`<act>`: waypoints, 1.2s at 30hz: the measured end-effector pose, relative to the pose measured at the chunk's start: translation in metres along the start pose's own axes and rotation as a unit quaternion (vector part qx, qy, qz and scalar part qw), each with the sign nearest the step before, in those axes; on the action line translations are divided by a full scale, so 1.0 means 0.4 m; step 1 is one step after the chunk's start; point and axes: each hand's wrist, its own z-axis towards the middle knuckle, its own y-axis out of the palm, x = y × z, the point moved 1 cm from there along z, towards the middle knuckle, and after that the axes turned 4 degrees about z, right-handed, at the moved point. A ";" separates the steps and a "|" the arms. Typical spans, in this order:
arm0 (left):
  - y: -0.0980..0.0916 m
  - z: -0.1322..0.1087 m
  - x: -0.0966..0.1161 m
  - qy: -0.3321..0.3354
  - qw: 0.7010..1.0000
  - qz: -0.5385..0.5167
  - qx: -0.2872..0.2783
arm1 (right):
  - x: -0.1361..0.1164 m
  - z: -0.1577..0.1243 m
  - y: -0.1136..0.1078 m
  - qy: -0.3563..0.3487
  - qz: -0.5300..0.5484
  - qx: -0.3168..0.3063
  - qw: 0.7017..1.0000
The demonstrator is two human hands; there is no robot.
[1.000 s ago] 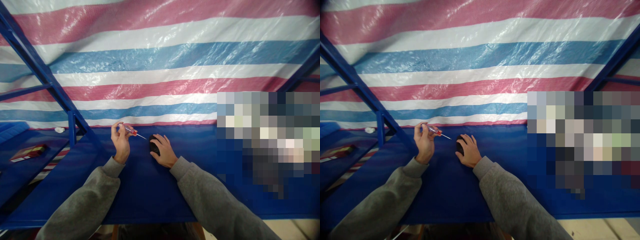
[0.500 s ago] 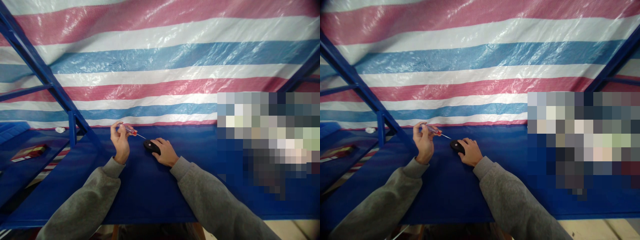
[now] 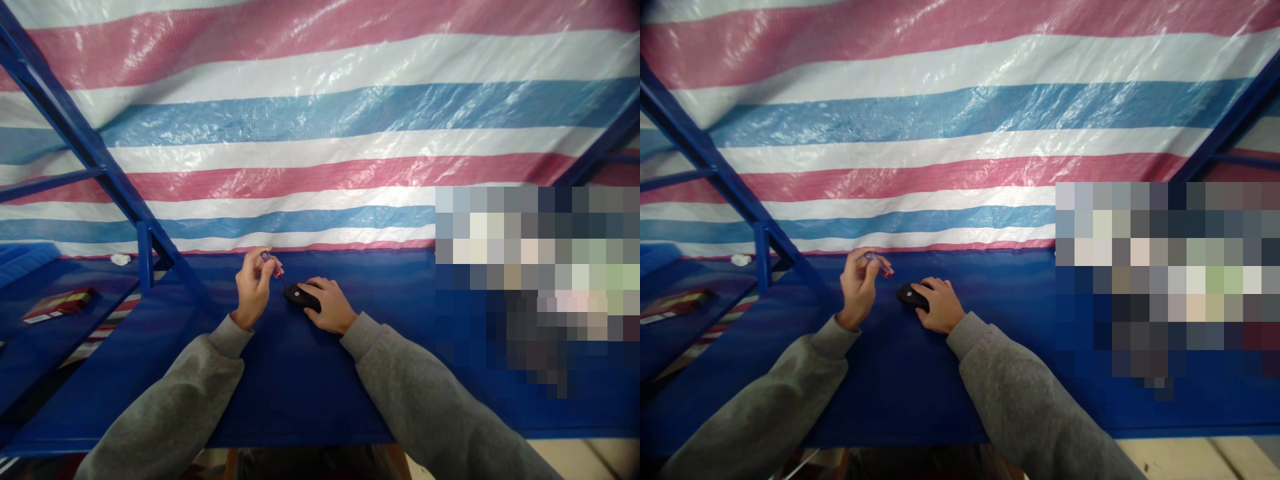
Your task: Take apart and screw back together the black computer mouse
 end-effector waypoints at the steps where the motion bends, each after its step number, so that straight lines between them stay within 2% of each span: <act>1: 0.000 -0.003 -0.005 0.002 1.000 0.013 -0.009 | 0.001 0.000 0.001 0.000 -0.001 0.000 1.000; 7: -0.003 -0.011 -0.025 0.009 0.997 0.066 -0.050 | 0.001 0.001 0.004 0.004 -0.005 -0.005 1.000; 12: 0.003 -0.014 -0.019 -0.015 0.993 0.074 -0.088 | 0.001 0.002 0.003 0.002 0.002 -0.016 1.000; 15: 0.018 -0.013 -0.009 -0.050 0.993 0.009 -0.106 | 0.002 0.002 0.002 0.001 0.006 -0.019 1.000; 17: 0.029 -0.010 -0.004 -0.087 0.987 -0.091 -0.102 | 0.003 0.003 0.001 0.000 0.009 -0.023 1.000; 19: 0.038 -0.008 -0.002 -0.134 0.964 -0.205 -0.101 | 0.003 0.004 0.000 -0.001 0.013 -0.024 1.000; 21: 0.045 -0.008 0.000 -0.174 0.940 -0.275 -0.105 | 0.003 0.004 0.000 -0.001 0.018 -0.027 0.999; 24: 0.048 -0.012 0.002 -0.198 0.929 -0.292 -0.109 | 0.001 0.004 0.001 -0.005 0.025 -0.036 0.999; 30: 0.047 -0.009 0.006 -0.181 0.940 -0.273 -0.098 | -0.002 0.003 0.002 -0.010 0.028 -0.033 0.999; 36: 0.047 -0.008 0.016 -0.213 0.920 -0.311 -0.105 | -0.003 0.004 -0.002 -0.008 0.025 -0.036 0.999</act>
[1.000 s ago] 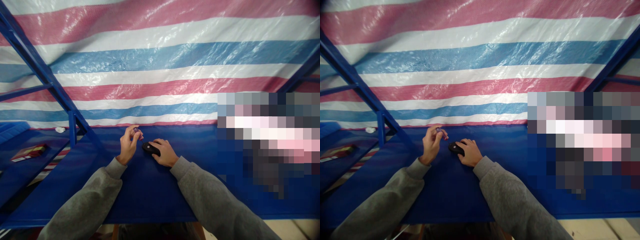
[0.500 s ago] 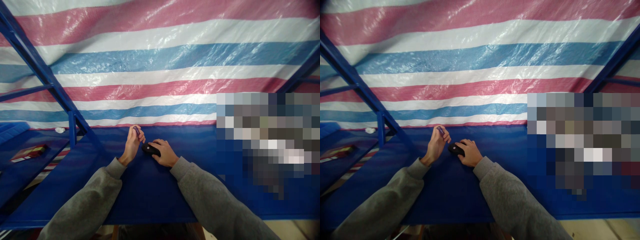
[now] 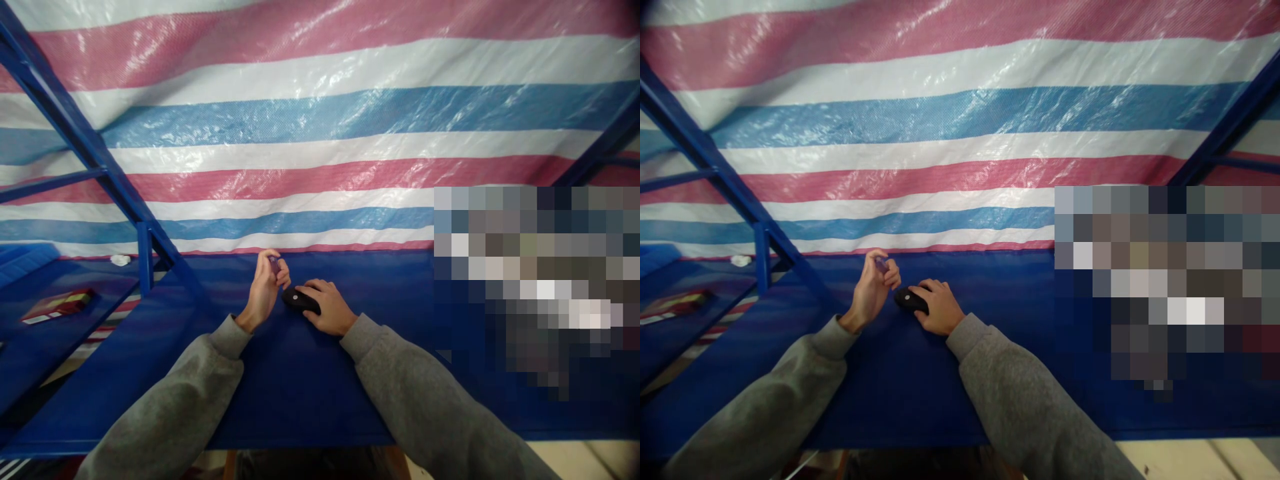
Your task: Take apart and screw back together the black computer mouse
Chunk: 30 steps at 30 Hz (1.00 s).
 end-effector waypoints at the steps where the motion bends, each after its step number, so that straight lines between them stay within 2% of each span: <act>1: 0.001 -0.001 0.000 0.001 1.000 0.002 0.001 | 0.000 0.000 0.000 0.001 0.000 0.000 1.000; 8: -0.002 0.005 0.006 0.006 0.999 0.039 0.003 | 0.001 0.000 0.002 -0.002 -0.004 -0.004 1.000; 16: 0.005 -0.005 0.012 -0.012 1.000 -0.002 -0.017 | 0.000 0.002 -0.001 0.002 -0.006 -0.012 1.000; 25: 0.012 -0.001 0.015 0.006 0.999 0.037 0.005 | -0.004 0.001 -0.001 0.005 -0.011 -0.015 1.000; 30: 0.014 -0.008 0.011 0.006 1.000 0.015 0.002 | -0.002 0.003 0.000 0.010 -0.012 -0.017 1.000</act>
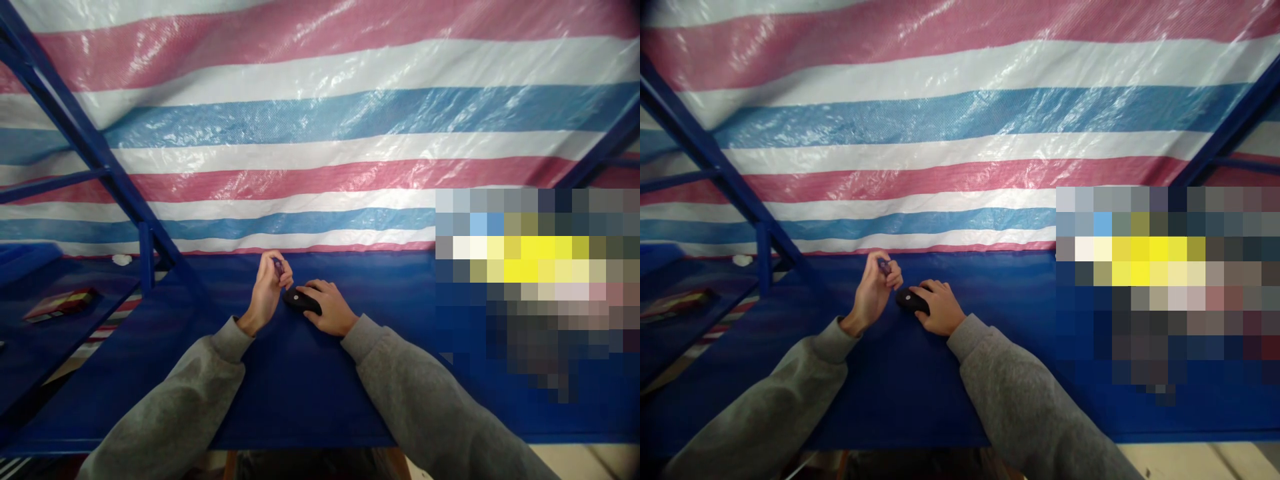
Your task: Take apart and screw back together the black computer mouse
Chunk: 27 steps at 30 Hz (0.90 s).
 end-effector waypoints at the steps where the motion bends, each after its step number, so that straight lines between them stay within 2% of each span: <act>1: -0.001 -0.001 -0.001 0.006 1.000 -0.003 -0.003 | 0.001 0.000 0.000 0.000 0.001 0.000 1.000; 7: -0.007 0.004 -0.005 0.032 0.999 0.028 0.003 | 0.003 -0.001 0.003 -0.007 0.011 0.009 1.000; 15: -0.011 0.004 -0.014 0.054 0.998 0.018 0.031 | 0.006 -0.003 0.001 -0.003 0.018 0.004 1.000; 23: -0.011 0.004 -0.008 0.039 0.999 -0.006 0.031 | 0.006 -0.003 -0.001 -0.003 0.014 -0.003 1.000; 27: -0.009 0.003 -0.008 0.038 0.999 0.015 0.030 | 0.006 -0.003 -0.001 -0.004 0.013 -0.003 1.000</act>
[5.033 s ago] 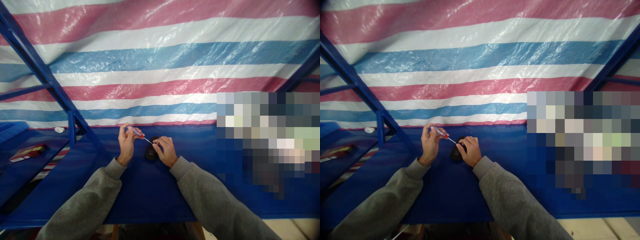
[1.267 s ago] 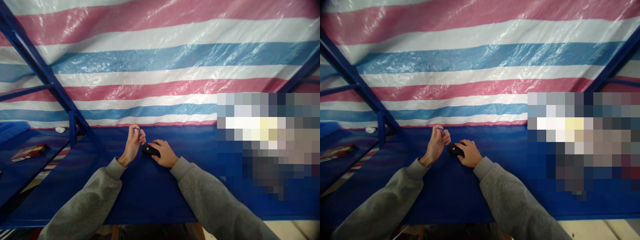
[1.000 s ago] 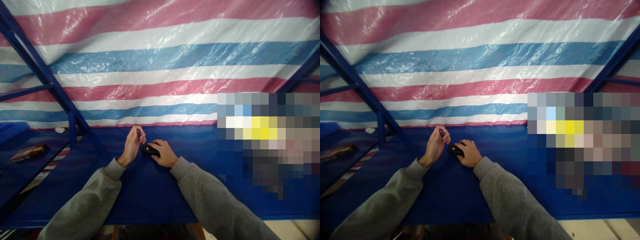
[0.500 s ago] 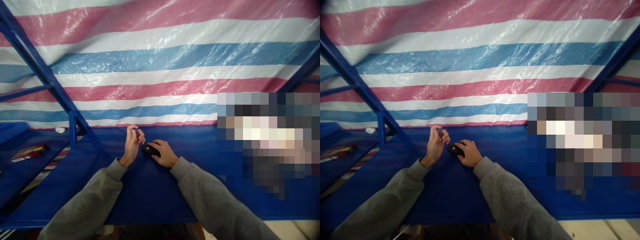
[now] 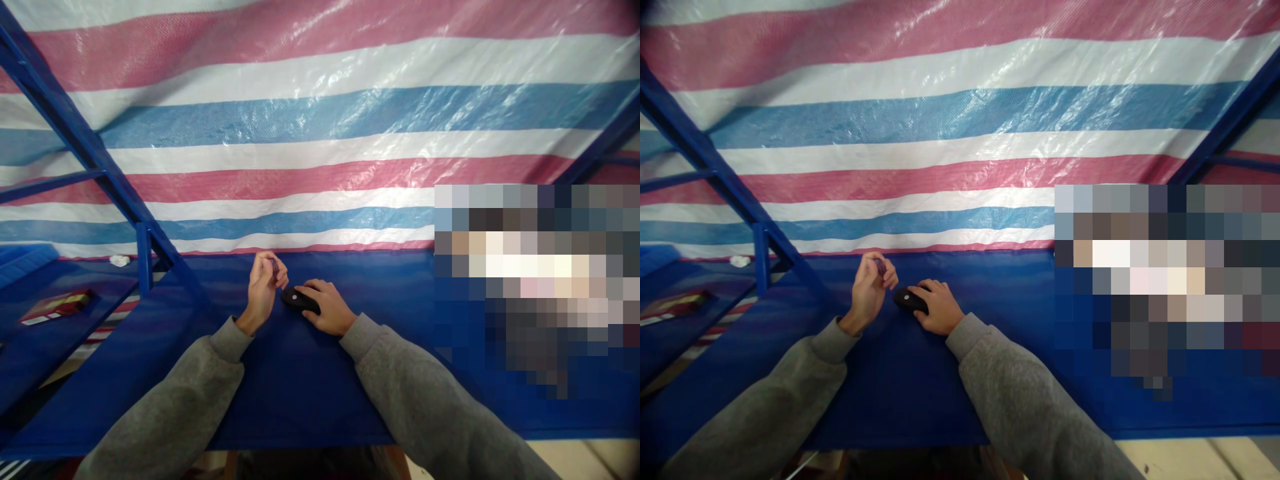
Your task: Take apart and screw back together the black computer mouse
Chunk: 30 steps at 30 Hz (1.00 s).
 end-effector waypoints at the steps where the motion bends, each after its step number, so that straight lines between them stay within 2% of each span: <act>1: 0.000 0.000 0.000 -0.003 1.000 0.004 -0.002 | 0.000 0.000 0.000 0.000 0.000 0.000 1.000; 6: 0.004 -0.004 -0.001 0.003 1.000 -0.005 0.002 | 0.000 0.001 0.001 0.000 0.004 -0.001 1.000; 11: 0.004 -0.007 -0.006 0.021 0.999 0.031 0.005 | -0.001 0.001 0.000 0.000 -0.001 -0.002 1.000; 17: 0.006 -0.008 -0.008 0.013 1.000 0.000 0.010 | -0.001 -0.001 -0.001 -0.002 0.001 0.003 1.000; 30: 0.006 -0.006 -0.006 0.006 1.000 0.025 -0.001 | -0.001 -0.001 -0.003 -0.005 0.001 0.005 1.000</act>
